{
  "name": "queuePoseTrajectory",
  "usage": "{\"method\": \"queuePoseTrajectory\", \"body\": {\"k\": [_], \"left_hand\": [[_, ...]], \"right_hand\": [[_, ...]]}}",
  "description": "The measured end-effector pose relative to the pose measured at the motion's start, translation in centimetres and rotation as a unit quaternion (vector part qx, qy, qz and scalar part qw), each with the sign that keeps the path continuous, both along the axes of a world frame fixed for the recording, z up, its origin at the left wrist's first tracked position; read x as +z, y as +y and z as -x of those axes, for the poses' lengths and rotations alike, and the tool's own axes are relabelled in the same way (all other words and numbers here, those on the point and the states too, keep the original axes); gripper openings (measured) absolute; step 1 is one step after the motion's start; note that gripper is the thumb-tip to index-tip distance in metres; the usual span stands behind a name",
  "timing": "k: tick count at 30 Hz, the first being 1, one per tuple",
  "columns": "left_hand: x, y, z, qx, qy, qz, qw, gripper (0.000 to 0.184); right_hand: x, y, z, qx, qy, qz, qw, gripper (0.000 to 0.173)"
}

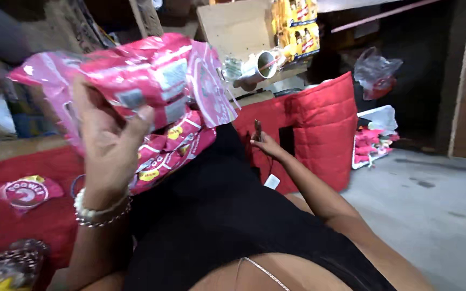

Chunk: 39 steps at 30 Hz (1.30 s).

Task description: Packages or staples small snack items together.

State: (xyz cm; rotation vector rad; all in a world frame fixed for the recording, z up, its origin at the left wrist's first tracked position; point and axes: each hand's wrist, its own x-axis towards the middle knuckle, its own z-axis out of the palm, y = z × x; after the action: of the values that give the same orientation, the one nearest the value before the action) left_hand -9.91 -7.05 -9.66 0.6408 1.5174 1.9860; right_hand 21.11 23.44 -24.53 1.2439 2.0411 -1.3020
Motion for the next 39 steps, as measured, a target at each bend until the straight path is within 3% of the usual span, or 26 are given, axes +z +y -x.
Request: {"method": "queuePoseTrajectory", "body": {"k": [3,5,8,10,13,17,21,24,25,27,29,32,39], "left_hand": [[0.1,0.3,1.0,-0.035,0.089,-0.031,0.995,0.055],[0.3,0.4,1.9,-0.060,0.165,-0.024,0.984,0.049],[0.6,0.5,2.6,-0.024,0.329,-0.007,0.944,0.033],[0.7,0.3,2.6,0.039,0.439,0.002,0.898,0.019],[0.9,-0.8,2.4,0.113,0.525,0.024,0.843,0.019],[0.1,-1.6,2.1,0.183,0.543,0.045,0.818,0.021],[-0.5,-0.9,2.2,0.242,0.480,0.034,0.843,0.023],[-0.9,-0.4,1.4,0.251,0.382,0.074,0.886,0.027],[-0.9,-0.3,0.8,0.227,0.305,0.071,0.922,0.034],[-0.1,0.1,-0.7,0.153,0.036,-0.031,0.987,0.050],[0.4,0.1,-1.3,0.048,-0.156,-0.126,0.979,0.050],[0.5,0.6,-1.6,-0.013,-0.164,-0.157,0.974,0.055],[1.7,3.2,-1.6,0.067,-0.170,-0.087,0.979,0.044]], "right_hand": [[7.1,-1.9,4.5,0.015,0.239,0.046,0.970,0.022],[11.7,-2.6,8.3,0.051,0.394,0.020,0.917,0.012],[16.8,-4.2,14.3,0.078,0.537,-0.011,0.840,0.016],[18.5,-6.1,17.5,0.100,0.553,0.010,0.827,0.014],[18.2,-9.0,20.6,0.091,0.511,0.110,0.847,0.025],[17.2,-11.9,23.0,0.008,0.471,0.295,0.831,0.021],[16.1,-13.1,24.3,-0.021,0.488,0.316,0.814,0.016],[15.4,-13.5,24.6,-0.032,0.537,0.276,0.797,0.016],[15.1,-13.6,24.7,-0.039,0.561,0.256,0.786,0.018],[14.6,-13.6,24.8,-0.054,0.602,0.210,0.769,0.022],[14.2,-13.3,24.7,-0.057,0.627,0.160,0.760,0.025],[13.6,-13.0,24.4,-0.055,0.632,0.138,0.760,0.028],[12.8,-12.5,23.8,-0.036,0.644,0.122,0.755,0.028]]}}
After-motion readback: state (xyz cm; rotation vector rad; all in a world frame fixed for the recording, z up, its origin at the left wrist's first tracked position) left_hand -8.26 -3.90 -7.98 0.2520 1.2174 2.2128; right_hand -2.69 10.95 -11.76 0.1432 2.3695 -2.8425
